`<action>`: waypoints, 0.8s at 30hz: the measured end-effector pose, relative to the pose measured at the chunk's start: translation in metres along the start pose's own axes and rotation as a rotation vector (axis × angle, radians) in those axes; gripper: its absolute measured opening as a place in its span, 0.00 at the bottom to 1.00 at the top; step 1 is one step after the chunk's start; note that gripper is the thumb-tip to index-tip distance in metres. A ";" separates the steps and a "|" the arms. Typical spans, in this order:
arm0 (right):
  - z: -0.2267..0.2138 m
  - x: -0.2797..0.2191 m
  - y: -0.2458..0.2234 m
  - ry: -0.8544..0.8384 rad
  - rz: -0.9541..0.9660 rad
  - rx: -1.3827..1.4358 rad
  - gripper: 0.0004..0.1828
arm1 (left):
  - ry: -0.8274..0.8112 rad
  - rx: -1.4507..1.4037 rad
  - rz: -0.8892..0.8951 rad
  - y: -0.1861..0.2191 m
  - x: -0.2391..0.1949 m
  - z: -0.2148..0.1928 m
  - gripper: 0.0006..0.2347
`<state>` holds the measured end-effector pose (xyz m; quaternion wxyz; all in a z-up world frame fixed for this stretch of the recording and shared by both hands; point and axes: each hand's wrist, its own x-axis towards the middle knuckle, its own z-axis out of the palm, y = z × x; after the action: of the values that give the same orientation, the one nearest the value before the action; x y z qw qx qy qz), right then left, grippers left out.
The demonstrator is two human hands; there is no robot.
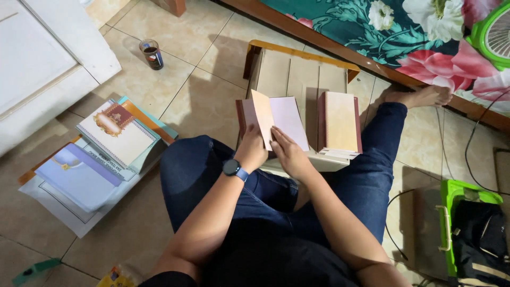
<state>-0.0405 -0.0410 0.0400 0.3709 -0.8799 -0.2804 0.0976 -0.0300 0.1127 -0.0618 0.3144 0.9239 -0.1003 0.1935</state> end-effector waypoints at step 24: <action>0.040 0.120 0.108 0.187 -0.373 -0.688 0.44 | -0.117 0.300 -0.259 0.005 0.008 -0.016 0.23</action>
<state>0.0884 -0.0109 -0.0600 0.0899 -0.8919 -0.4165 -0.1515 -0.0288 0.1177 -0.0442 0.1892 0.9752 0.0313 0.1102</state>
